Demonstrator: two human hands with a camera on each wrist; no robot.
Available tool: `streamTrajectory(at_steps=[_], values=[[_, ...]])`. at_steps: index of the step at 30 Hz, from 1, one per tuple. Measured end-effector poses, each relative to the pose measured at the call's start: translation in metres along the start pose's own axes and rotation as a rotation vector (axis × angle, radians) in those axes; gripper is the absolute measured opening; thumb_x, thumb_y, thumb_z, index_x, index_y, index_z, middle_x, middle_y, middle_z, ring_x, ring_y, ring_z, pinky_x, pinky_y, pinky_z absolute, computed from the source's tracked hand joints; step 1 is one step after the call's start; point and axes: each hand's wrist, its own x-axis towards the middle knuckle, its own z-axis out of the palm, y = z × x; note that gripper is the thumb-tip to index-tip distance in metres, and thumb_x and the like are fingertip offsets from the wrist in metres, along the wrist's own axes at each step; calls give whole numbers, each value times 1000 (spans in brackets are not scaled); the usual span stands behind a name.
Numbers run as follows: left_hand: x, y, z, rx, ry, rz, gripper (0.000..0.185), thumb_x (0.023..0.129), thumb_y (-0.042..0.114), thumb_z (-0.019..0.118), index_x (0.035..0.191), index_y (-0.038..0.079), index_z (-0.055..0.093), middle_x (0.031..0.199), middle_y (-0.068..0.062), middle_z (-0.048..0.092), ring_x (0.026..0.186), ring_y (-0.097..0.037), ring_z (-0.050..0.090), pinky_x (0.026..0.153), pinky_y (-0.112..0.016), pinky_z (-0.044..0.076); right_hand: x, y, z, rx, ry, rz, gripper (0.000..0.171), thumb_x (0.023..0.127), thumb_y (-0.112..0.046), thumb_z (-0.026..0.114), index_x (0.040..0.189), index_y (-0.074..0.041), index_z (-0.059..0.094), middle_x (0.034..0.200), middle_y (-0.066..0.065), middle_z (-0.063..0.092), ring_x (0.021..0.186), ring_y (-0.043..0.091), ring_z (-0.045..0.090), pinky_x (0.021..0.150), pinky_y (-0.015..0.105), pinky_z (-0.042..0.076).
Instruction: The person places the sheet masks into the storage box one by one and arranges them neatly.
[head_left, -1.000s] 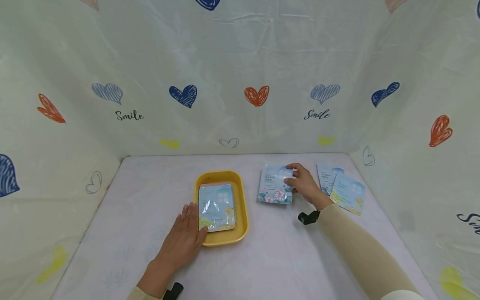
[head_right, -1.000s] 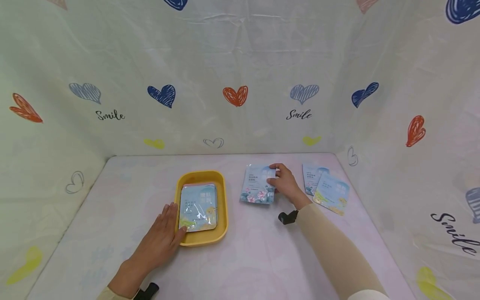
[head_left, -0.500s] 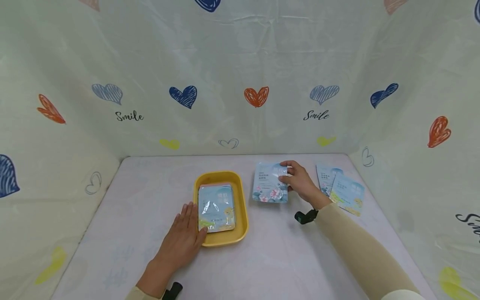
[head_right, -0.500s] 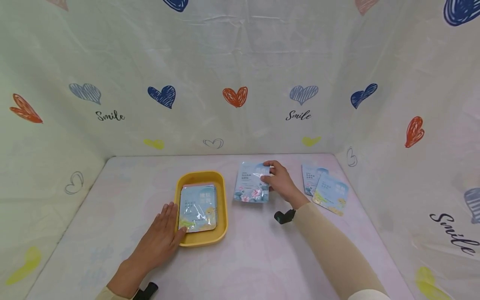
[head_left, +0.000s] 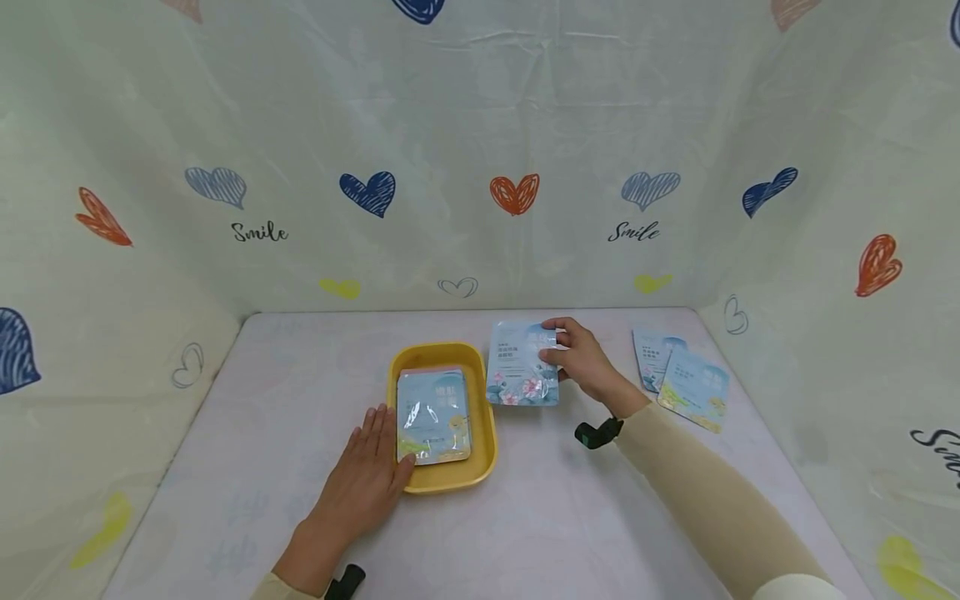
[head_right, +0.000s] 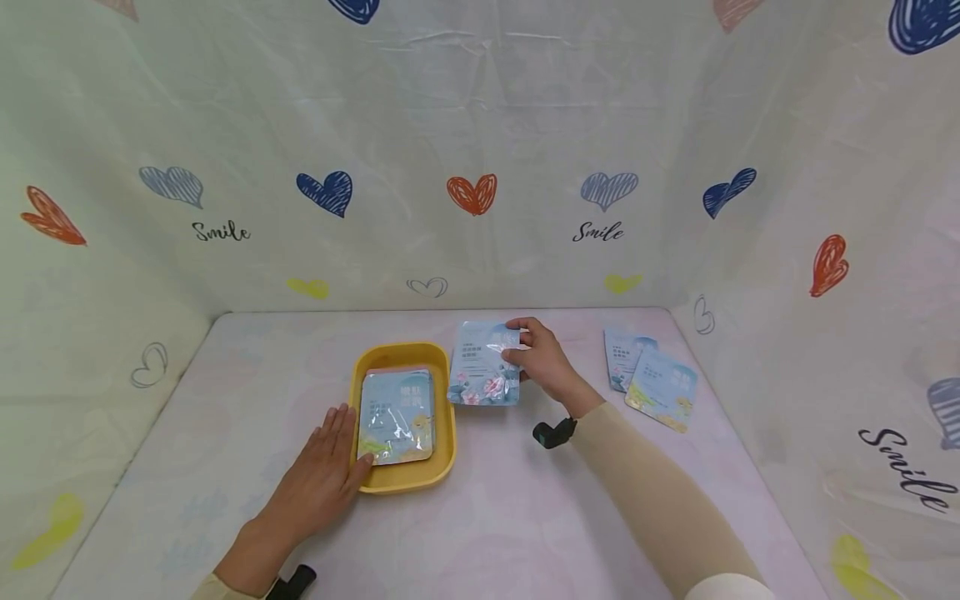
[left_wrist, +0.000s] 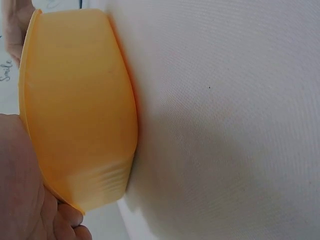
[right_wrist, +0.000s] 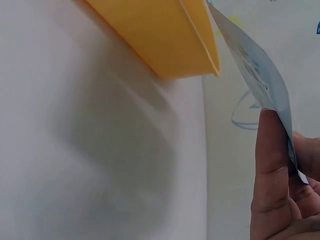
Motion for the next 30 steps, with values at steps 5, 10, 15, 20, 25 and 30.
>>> streamTrajectory(at_steps=[5, 10, 15, 20, 25, 30], values=[[0, 1, -1, -1, 2, 0, 78, 110, 38, 52, 162, -11, 22, 169, -31, 26, 160, -45, 23, 127, -62, 28, 1, -4, 11, -21, -13, 0, 55, 100, -7, 70, 150, -13, 47, 141, 18, 62, 99, 30, 69, 70, 35, 64], [0, 2, -1, 1, -8, -6, 78, 111, 39, 51, 163, -11, 21, 170, -31, 25, 160, -45, 22, 127, -62, 28, 1, -9, 23, -14, -39, -9, 55, 100, -7, 70, 150, -14, 48, 141, 16, 64, 98, 30, 70, 72, 35, 65], [0, 2, -2, 8, -7, -4, 78, 110, 38, 52, 163, -11, 22, 170, -31, 25, 160, -45, 22, 127, -62, 27, 1, -15, 35, 1, -67, -18, 54, 100, -6, 70, 149, -14, 48, 139, 16, 65, 97, 29, 71, 72, 36, 65], [0, 3, -2, 23, -13, -7, 78, 110, 39, 52, 163, -11, 23, 170, -30, 25, 160, -45, 22, 127, -62, 27, 1, -19, 47, 4, -91, -39, 53, 100, -5, 70, 147, -13, 49, 135, 16, 66, 94, 27, 70, 68, 35, 64], [1, 4, -1, 29, -18, -14, 79, 109, 39, 53, 162, -11, 24, 170, -30, 26, 160, -45, 22, 127, -63, 27, 0, -22, 62, 13, -115, -49, 51, 99, -4, 69, 146, -13, 50, 133, 16, 67, 92, 26, 70, 65, 33, 63], [1, 4, -1, 36, -32, -26, 80, 109, 41, 53, 162, -11, 23, 170, -29, 24, 160, -45, 22, 127, -62, 25, -1, -25, 78, 22, -131, -60, 50, 99, -3, 69, 145, -13, 51, 128, 16, 68, 90, 25, 70, 64, 32, 63]])
